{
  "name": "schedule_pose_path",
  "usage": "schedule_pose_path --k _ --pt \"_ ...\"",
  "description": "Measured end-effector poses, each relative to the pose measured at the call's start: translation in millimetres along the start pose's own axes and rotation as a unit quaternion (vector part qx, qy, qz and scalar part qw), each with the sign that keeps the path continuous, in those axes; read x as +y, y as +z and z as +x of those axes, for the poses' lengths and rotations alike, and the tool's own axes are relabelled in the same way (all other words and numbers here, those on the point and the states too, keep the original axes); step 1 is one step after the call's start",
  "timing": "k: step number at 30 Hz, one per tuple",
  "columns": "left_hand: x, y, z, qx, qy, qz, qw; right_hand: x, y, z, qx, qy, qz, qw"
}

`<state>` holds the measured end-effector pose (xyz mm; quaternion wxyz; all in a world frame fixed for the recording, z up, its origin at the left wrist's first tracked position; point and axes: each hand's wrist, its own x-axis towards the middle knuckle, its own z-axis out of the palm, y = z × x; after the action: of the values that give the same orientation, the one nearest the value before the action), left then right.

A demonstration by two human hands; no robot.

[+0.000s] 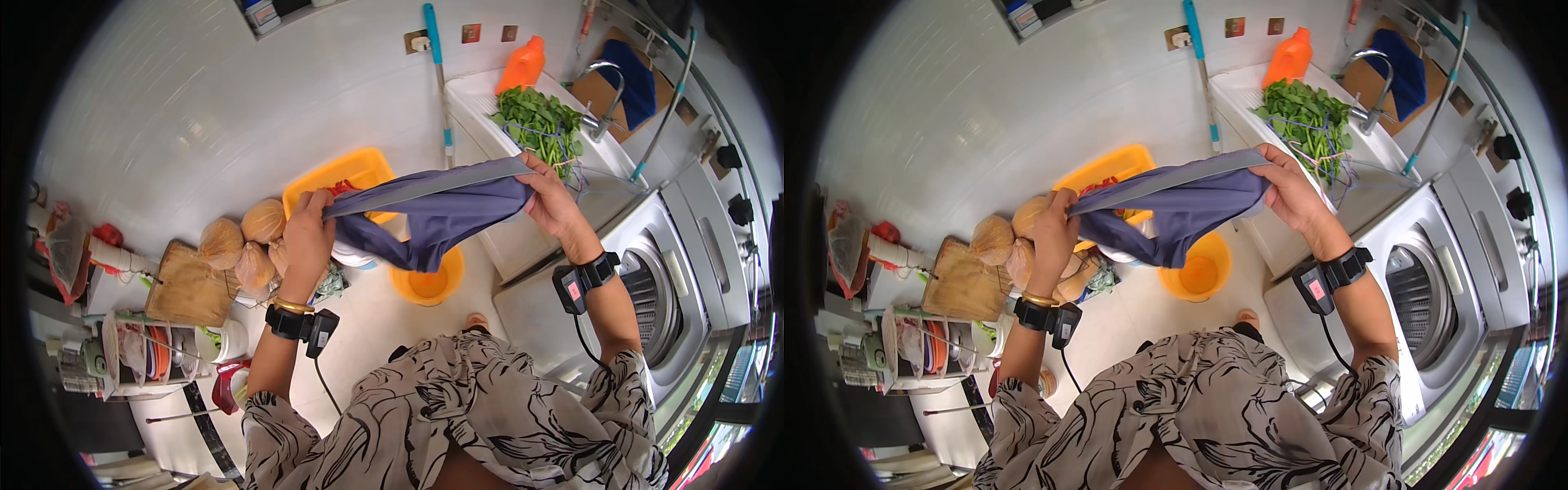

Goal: The person hangs wet clothes on hangers and places them on a drying rack.

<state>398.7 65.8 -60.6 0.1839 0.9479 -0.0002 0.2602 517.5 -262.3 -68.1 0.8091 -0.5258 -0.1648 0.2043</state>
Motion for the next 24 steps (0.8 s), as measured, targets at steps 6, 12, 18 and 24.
schedule_pose_path --k 6,12,18,24 --pt "-58.9 1.1 1.3 0.101 -0.014 -0.133 0.986 16.0 3.5 29.3 0.000 0.084 0.028 0.996" --pt "-65.3 3.3 25.9 0.089 -0.318 -0.692 0.642 25.6 -12.9 65.6 -0.025 0.002 -0.322 0.946" --pt "-71.1 -13.8 -14.7 -0.096 -0.091 -0.286 0.949 98.8 -52.7 104.8 -0.060 0.131 0.261 0.955" --pt "1.4 -11.3 -14.7 -0.134 -0.216 -0.381 0.889 89.7 -128.0 80.8 -0.191 0.144 -0.108 0.965"
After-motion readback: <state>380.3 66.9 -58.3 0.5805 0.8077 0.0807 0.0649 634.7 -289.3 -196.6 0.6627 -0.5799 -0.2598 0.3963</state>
